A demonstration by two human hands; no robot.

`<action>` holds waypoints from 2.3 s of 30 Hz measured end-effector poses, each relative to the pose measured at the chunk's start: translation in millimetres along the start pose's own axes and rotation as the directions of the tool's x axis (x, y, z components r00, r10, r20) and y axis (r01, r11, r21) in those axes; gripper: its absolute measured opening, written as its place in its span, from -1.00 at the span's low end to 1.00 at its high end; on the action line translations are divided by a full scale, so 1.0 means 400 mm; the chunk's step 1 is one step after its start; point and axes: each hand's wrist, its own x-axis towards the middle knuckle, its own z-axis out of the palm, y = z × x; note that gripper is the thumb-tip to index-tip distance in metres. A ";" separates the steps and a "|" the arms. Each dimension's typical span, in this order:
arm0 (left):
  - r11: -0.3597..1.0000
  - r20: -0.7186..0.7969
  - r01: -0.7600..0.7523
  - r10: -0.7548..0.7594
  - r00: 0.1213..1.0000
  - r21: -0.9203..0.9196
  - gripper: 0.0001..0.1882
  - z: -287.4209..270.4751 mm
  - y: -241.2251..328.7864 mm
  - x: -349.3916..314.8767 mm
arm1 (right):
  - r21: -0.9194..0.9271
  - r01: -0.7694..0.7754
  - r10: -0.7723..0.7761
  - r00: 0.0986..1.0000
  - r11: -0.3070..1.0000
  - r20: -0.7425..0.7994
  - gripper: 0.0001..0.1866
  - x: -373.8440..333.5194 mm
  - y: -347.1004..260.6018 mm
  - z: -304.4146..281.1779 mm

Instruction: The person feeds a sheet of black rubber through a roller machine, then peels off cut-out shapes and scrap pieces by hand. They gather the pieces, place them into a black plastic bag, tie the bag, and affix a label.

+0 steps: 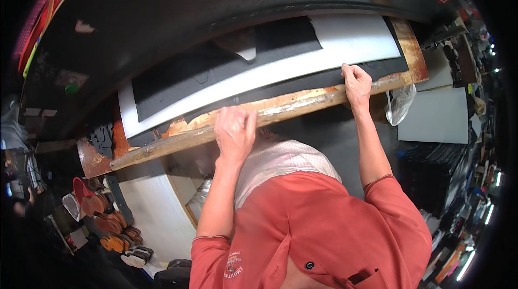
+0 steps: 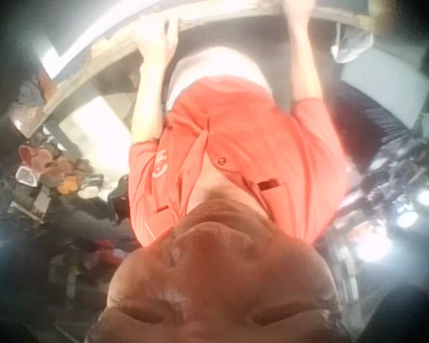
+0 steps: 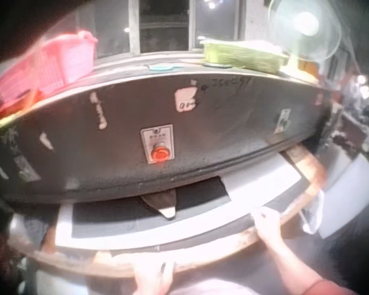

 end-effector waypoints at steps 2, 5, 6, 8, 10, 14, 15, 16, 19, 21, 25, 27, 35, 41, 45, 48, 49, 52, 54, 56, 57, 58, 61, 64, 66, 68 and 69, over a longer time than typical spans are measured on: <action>0.998 0.063 0.054 -0.052 0.997 -0.034 -0.78 -0.009 0.007 0.020 | 0.079 -0.040 0.037 0.999 0.996 0.040 -0.70 0.013 -0.056 0.052; 0.977 0.204 0.159 -0.129 0.970 -0.139 -0.80 -0.036 0.005 0.078 | 0.001 0.311 -0.303 0.926 0.950 0.227 -0.77 0.043 -0.154 0.189; 0.960 0.247 0.207 -0.158 0.956 -0.190 -0.80 -0.045 0.002 0.105 | 0.024 0.356 -0.347 0.891 0.934 0.294 -0.57 0.065 -0.185 0.237; 0.935 0.193 0.238 -0.191 0.963 -0.263 -0.78 -0.057 -0.019 0.170 | -0.044 0.461 -0.409 0.825 0.887 0.389 -0.21 0.112 -0.237 0.345; 0.960 0.118 0.182 -0.160 0.980 -0.214 -0.89 -0.064 -0.071 0.254 | -0.217 0.518 -0.375 0.798 0.828 0.471 -0.01 0.130 -0.272 0.438; 0.987 0.159 0.146 -0.134 0.978 -0.065 -0.36 -0.002 -0.174 0.398 | -0.407 0.557 -0.321 0.794 0.724 0.516 0.07 0.158 -0.307 0.517; 0.997 0.132 0.080 -0.077 0.988 -0.012 -0.35 0.012 -0.183 0.404 | -0.410 0.533 -0.276 0.797 0.740 0.538 0.07 0.163 -0.312 0.518; 0.997 0.134 0.059 -0.064 0.989 0.044 -0.34 0.026 -0.191 0.408 | -0.394 0.524 -0.268 0.795 0.755 0.544 0.06 0.172 -0.316 0.512; 0.995 0.164 0.031 -0.047 0.985 0.099 -0.27 0.049 -0.203 0.403 | -0.297 0.427 -0.218 0.812 0.854 0.541 0.06 0.209 -0.326 0.472; 0.994 0.166 0.008 -0.026 0.986 0.111 -0.24 0.051 -0.201 0.396 | -0.175 0.279 -0.142 0.825 0.944 0.548 0.05 0.247 -0.324 0.428; 0.983 0.209 -0.023 -0.016 0.978 0.183 -0.35 0.040 -0.197 0.402 | 0.394 -0.270 -0.015 0.809 0.879 0.588 -0.07 0.326 -0.294 0.359; 0.981 0.207 -0.017 -0.024 0.978 0.193 -0.40 0.031 -0.197 0.402 | 0.444 -0.360 0.062 0.828 0.820 0.558 -0.10 0.334 -0.275 0.332; 0.973 0.229 -0.024 -0.029 0.973 0.229 -0.43 0.021 -0.209 0.381 | -0.154 0.326 -0.269 0.915 0.933 0.302 -0.20 0.328 -0.211 0.284; 0.975 0.240 -0.017 -0.038 0.970 0.221 -0.44 0.022 -0.205 0.392 | -0.324 0.507 -0.408 0.852 0.799 0.327 -0.24 0.291 -0.149 0.333; 0.980 0.225 -0.009 -0.037 0.974 0.200 -0.44 0.024 -0.206 0.396 | -0.319 0.574 -0.466 0.810 0.755 0.356 -0.24 0.303 -0.141 0.325; 0.979 0.228 -0.005 -0.042 0.973 0.203 -0.43 0.025 -0.207 0.392 | -0.301 0.599 -0.490 0.791 0.742 0.365 -0.25 0.312 -0.145 0.324; 0.979 0.220 -0.007 -0.039 0.975 0.204 -0.43 0.026 -0.207 0.392 | -0.292 0.600 -0.489 0.788 0.745 0.374 -0.25 0.314 -0.146 0.324; 0.980 0.212 -0.012 -0.031 0.977 0.200 -0.46 0.031 -0.208 0.395 | -0.282 0.605 -0.489 0.782 0.744 0.387 -0.25 0.319 -0.148 0.325; 0.981 0.191 -0.020 -0.017 0.981 0.192 -0.49 0.032 -0.210 0.401 | -0.281 0.610 -0.488 0.776 0.741 0.400 -0.24 0.319 -0.148 0.323; 0.997 0.116 -0.034 0.026 0.993 0.064 -0.53 0.023 -0.207 0.401 | -0.278 0.610 -0.489 0.776 0.742 0.398 -0.22 0.319 -0.149 0.321; 0.999 0.085 -0.036 0.036 0.996 -0.002 -0.55 0.017 -0.203 0.400 | -0.290 0.610 -0.481 0.776 0.738 0.407 -0.21 0.320 -0.150 0.321; 0.999 0.065 -0.018 0.020 0.998 -0.033 -0.60 0.002 -0.194 0.388 | -0.294 0.605 -0.478 0.780 0.740 0.405 -0.20 0.320 -0.151 0.323; 0.957 0.039 0.008 0.004 0.999 -0.291 -0.70 -0.049 -0.138 0.316 | -0.273 0.621 -0.516 0.773 0.735 0.369 -0.19 0.324 -0.152 0.331; 0.932 0.112 0.080 -0.043 0.993 -0.354 -0.91 -0.088 -0.059 0.200 | -0.158 0.672 -0.630 0.736 0.723 0.248 -0.26 0.334 -0.152 0.347; 0.911 0.106 0.084 -0.045 0.993 -0.403 -0.93 -0.062 -0.031 0.146 | -0.160 0.667 -0.651 0.745 0.728 0.147 -0.40 0.337 -0.152 0.359; 0.975 0.149 0.056 -0.024 0.989 -0.216 -0.92 -0.032 -0.029 0.116 | -0.137 0.608 -0.606 0.793 0.782 0.056 -0.53 0.334 -0.155 0.368; 0.988 0.155 0.054 -0.031 0.987 -0.145 -0.90 -0.014 -0.033 0.108 | -0.104 0.574 -0.573 0.819 0.812 0.042 -0.56 0.333 -0.156 0.369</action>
